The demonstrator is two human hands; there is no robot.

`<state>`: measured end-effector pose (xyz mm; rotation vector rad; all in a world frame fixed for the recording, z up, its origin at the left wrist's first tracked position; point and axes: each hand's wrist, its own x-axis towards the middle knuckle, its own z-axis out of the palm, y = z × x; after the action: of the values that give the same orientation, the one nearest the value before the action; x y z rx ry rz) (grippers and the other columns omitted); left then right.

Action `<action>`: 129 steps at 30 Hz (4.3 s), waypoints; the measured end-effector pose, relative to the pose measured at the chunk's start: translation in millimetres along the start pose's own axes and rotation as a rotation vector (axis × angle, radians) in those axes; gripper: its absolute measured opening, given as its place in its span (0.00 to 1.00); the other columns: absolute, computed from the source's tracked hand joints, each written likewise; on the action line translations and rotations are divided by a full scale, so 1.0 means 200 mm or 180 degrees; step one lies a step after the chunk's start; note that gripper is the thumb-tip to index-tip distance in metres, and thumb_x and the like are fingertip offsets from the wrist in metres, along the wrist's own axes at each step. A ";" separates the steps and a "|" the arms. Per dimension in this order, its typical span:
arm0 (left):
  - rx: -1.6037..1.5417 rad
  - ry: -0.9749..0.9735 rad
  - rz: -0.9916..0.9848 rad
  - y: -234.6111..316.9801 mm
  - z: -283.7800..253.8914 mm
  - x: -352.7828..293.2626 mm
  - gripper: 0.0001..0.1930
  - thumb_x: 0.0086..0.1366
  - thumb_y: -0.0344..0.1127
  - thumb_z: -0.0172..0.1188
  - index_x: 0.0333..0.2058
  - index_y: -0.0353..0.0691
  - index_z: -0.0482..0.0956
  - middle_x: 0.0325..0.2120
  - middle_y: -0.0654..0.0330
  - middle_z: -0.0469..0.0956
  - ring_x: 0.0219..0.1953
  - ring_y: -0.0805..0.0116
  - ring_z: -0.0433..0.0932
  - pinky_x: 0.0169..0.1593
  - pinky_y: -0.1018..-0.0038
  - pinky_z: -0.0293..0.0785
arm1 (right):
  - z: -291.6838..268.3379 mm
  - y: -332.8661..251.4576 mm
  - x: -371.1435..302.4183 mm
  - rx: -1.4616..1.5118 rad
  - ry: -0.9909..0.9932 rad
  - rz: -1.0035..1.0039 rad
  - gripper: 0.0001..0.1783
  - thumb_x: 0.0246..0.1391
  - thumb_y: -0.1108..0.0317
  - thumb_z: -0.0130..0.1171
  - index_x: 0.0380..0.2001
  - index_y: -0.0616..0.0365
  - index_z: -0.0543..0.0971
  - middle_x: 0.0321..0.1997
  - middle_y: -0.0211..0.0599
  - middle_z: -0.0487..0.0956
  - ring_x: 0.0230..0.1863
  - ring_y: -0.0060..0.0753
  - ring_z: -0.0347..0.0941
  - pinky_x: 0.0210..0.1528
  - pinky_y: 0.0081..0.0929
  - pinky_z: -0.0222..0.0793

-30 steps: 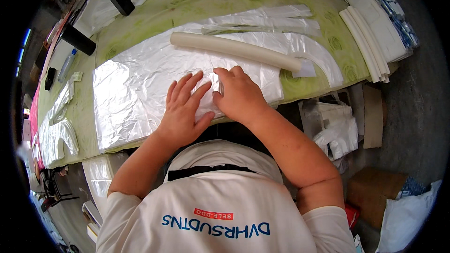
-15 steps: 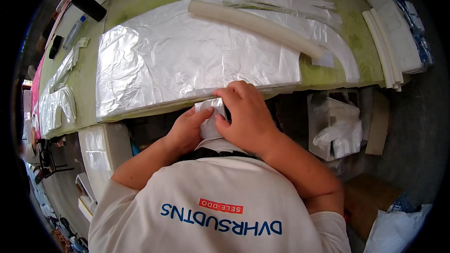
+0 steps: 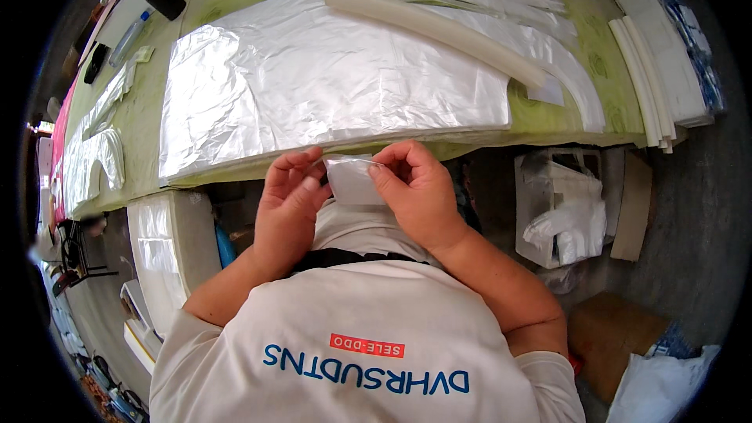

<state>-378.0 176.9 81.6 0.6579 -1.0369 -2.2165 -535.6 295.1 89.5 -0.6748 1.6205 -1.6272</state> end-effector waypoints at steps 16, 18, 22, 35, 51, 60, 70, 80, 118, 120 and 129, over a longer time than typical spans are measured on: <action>0.0590 -0.0271 0.0367 0.02 -0.13 0.00 0.14 0.66 0.18 0.60 0.48 0.41 0.77 0.64 0.57 0.62 0.60 0.70 0.69 0.59 0.72 0.71 | 0.11 0.01 0.03 0.0492 0.0102 -0.0209 0.12 0.60 0.80 0.60 0.45 0.58 0.74 0.40 0.26 0.75 0.39 0.16 0.71 0.41 0.17 0.70; 0.0930 -0.0525 0.0494 -0.03 -0.16 -0.01 0.11 0.65 0.18 0.60 0.43 0.39 0.80 0.61 0.56 0.67 0.57 0.70 0.73 0.56 0.72 0.73 | 0.13 0.01 0.03 0.0463 0.0120 -0.0177 0.12 0.60 0.80 0.60 0.45 0.58 0.74 0.40 0.26 0.75 0.39 0.16 0.71 0.41 0.17 0.70; 0.1241 0.0012 0.0181 0.01 -0.15 -0.02 0.08 0.67 0.21 0.58 0.41 0.37 0.82 0.41 0.65 0.80 0.43 0.78 0.77 0.48 0.80 0.73 | 0.17 0.00 0.03 0.0031 -0.0115 -0.0256 0.13 0.61 0.80 0.56 0.48 0.58 0.73 0.43 0.29 0.76 0.41 0.17 0.71 0.44 0.19 0.72; 0.2652 0.3215 0.1341 1.07 -1.52 -0.60 0.09 0.64 0.25 0.55 0.41 0.37 0.82 0.35 0.66 0.80 0.35 0.78 0.74 0.41 0.80 0.70 | 0.22 0.07 0.07 0.0324 -0.0663 0.0218 0.08 0.64 0.80 0.51 0.45 0.61 0.74 0.44 0.35 0.78 0.39 0.23 0.72 0.47 0.23 0.71; 0.4926 0.2944 0.0951 0.76 -1.62 -0.71 0.10 0.55 0.22 0.61 0.35 0.44 0.82 0.43 0.62 0.75 0.39 0.68 0.74 0.44 0.73 0.73 | 0.13 0.04 0.06 0.0068 -0.0499 -0.0099 0.08 0.64 0.81 0.52 0.44 0.60 0.74 0.43 0.35 0.78 0.40 0.23 0.73 0.47 0.22 0.71; 0.2421 0.2514 0.1577 0.74 -1.23 -0.38 0.07 0.67 0.24 0.55 0.42 0.40 0.77 0.37 0.66 0.75 0.36 0.79 0.68 0.43 0.80 0.66 | -0.58 -0.26 0.45 -0.4634 0.1316 -0.2375 0.27 0.51 0.75 0.63 0.57 0.52 0.76 0.62 0.49 0.74 0.63 0.56 0.67 0.68 0.48 0.60; 0.2816 -0.0699 0.1336 0.34 -0.17 0.28 0.15 0.62 0.21 0.61 0.47 0.38 0.78 0.61 0.49 0.68 0.63 0.56 0.69 0.64 0.64 0.65 | -0.57 -0.32 0.15 -0.3271 0.0313 -0.0598 0.32 0.51 0.69 0.63 0.62 0.51 0.74 0.46 0.49 0.76 0.45 0.52 0.75 0.51 0.40 0.73; 0.4764 -0.1626 0.1469 0.03 0.36 0.59 0.28 0.69 0.41 0.59 0.65 0.40 0.69 0.74 0.42 0.45 0.75 0.34 0.41 0.73 0.49 0.48 | -0.08 0.04 -0.02 -0.0139 0.0064 -0.0264 0.34 0.59 0.71 0.63 0.67 0.62 0.65 0.59 0.50 0.71 0.57 0.38 0.73 0.56 0.31 0.72; 0.3934 -0.1585 -0.0310 -0.03 0.77 0.89 0.10 0.69 0.35 0.61 0.44 0.36 0.80 0.32 0.64 0.81 0.33 0.78 0.76 0.38 0.79 0.75 | -0.82 -0.07 0.57 -0.3673 0.1283 -0.1426 0.19 0.49 0.67 0.64 0.46 0.57 0.81 0.52 0.40 0.80 0.51 0.49 0.72 0.56 0.44 0.66; 0.3922 -0.1614 -0.0357 -0.03 0.78 0.89 0.10 0.70 0.35 0.61 0.45 0.36 0.80 0.32 0.64 0.81 0.33 0.78 0.77 0.38 0.79 0.75 | -0.92 -0.04 0.67 -0.3697 0.1629 -0.1552 0.20 0.49 0.66 0.64 0.48 0.56 0.81 0.53 0.39 0.80 0.51 0.49 0.72 0.57 0.44 0.67; 0.4472 -0.2327 -0.0496 -0.02 0.80 0.88 0.18 0.64 0.40 0.65 0.52 0.44 0.81 0.37 0.56 0.83 0.36 0.67 0.82 0.46 0.70 0.78 | -0.98 -0.04 0.70 -0.2663 0.2272 -0.1556 0.37 0.49 0.67 0.63 0.66 0.53 0.69 0.50 0.43 0.79 0.48 0.52 0.73 0.56 0.46 0.68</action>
<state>-606.1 137.1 138.3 0.3971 -3.0289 -1.5139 -775.2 302.9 66.8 -1.0258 2.9131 -1.5629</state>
